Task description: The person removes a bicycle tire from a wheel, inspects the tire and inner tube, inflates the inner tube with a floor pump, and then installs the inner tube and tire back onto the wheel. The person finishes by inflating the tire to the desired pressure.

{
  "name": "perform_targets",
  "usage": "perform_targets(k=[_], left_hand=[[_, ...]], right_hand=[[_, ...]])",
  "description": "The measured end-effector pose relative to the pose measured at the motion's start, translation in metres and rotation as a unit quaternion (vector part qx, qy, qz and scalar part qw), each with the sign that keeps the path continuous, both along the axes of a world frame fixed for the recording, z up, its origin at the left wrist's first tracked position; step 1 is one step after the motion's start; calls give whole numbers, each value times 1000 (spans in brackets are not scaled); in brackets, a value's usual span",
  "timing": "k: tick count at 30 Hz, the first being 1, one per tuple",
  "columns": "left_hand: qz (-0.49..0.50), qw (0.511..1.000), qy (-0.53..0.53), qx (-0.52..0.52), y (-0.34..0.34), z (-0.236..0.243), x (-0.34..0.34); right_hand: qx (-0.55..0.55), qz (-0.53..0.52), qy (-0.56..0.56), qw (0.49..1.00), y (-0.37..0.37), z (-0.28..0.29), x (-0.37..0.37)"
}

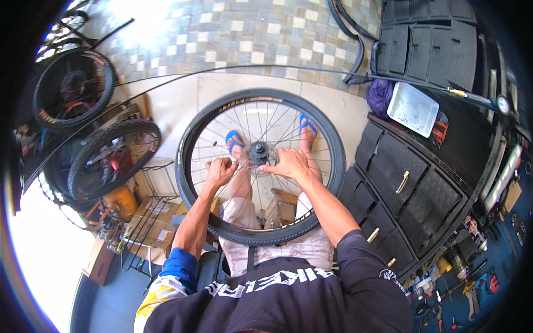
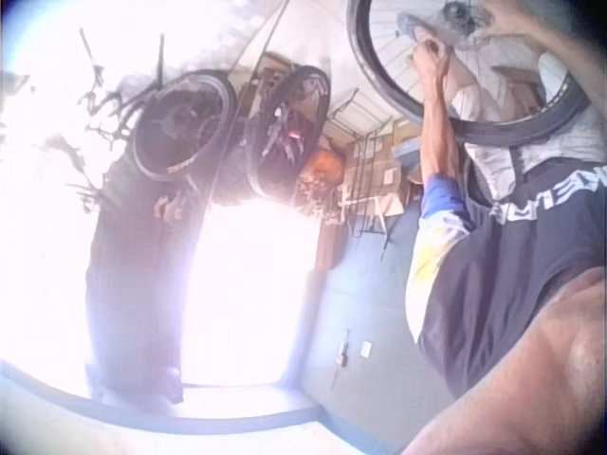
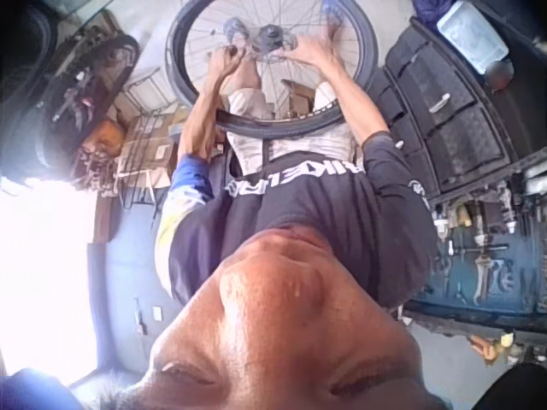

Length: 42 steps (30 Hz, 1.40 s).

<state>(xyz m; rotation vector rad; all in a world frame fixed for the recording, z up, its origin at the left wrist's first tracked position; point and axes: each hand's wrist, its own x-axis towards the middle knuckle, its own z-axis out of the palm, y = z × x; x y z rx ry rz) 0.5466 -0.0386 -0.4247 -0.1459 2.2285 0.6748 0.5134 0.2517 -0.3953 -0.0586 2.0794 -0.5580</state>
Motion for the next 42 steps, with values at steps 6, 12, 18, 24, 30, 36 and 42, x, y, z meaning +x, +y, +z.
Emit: perform_targets(k=[6,12,18,24,30,36,42], left_hand=[[-60,985,161,-7,-31,146,-98],[5,808,529,-259,-113,300,-181],[80,814,545,-186,-139,412,-239],[29,887,434,-152,-142,502,-274],[136,913,81,377,-109,519,-312],[87,941,249,213,-13,516,-329],[9,927,190,324,78,520,-357]], right_hand=[[-41,-152,170,973,-48,106,-63],[-22,-158,338,927,-69,257,-96],[-15,-173,463,869,-74,374,-86],[-40,-221,526,820,-69,435,-44],[35,-295,543,785,-19,442,-9],[38,-361,532,765,29,454,16],[49,-414,546,727,84,441,19]])
